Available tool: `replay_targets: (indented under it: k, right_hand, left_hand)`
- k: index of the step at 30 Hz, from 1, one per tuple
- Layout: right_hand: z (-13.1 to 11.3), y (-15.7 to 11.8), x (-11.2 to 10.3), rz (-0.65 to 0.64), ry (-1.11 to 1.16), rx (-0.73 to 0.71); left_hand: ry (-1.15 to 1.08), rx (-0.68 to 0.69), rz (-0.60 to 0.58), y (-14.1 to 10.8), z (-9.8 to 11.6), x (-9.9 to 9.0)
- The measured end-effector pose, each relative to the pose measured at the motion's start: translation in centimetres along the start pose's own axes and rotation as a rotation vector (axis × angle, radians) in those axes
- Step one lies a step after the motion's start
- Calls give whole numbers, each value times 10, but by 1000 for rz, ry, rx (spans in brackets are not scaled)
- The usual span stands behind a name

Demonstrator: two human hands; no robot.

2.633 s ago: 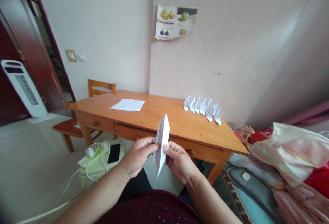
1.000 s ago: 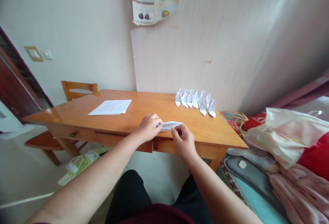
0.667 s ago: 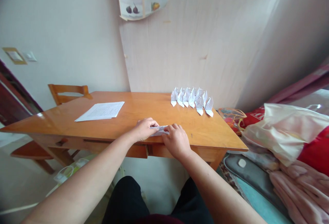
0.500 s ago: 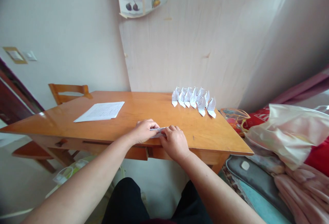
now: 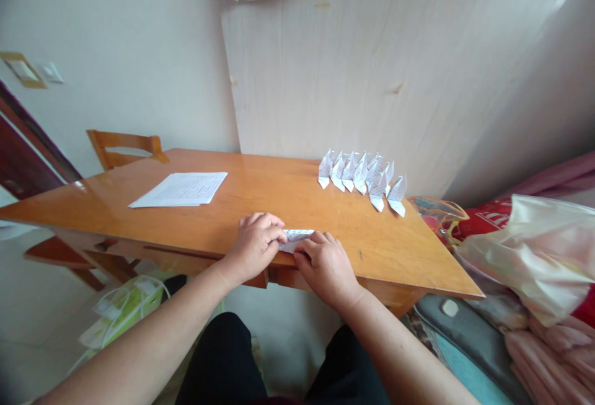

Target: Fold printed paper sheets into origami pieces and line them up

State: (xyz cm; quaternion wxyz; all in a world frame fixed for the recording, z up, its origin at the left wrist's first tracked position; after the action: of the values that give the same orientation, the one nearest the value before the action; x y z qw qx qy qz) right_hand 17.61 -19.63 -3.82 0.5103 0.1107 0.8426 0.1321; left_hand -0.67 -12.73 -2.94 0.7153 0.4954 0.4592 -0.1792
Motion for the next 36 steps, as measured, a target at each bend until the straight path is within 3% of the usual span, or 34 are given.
replay_targets:
  k: [14, 21, 36]
  right_hand:
    - [5, 8, -2, -83, 59, 30]
    - [6, 15, 1, -125, 116, 121]
    - [10, 22, 8, -103, 95, 192]
  left_hand:
    - [22, -20, -9, -8, 3, 2]
    - [2, -72, -18, -6, 3, 2]
    - [-14, -141, -28, -5, 1, 7]
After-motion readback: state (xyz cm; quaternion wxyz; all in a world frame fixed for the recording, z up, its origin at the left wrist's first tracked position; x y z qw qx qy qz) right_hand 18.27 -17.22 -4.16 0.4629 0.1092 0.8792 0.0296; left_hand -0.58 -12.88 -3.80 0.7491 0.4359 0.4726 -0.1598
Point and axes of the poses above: each hand's wrist, its own y-axis towards the middle knuckle, its own x-axis out of the palm, z = x × y, the point moved 1 cm from there along y, towards the middle knuckle, and after that the axes turned 15 degrees about x, right-handed, at the moved point
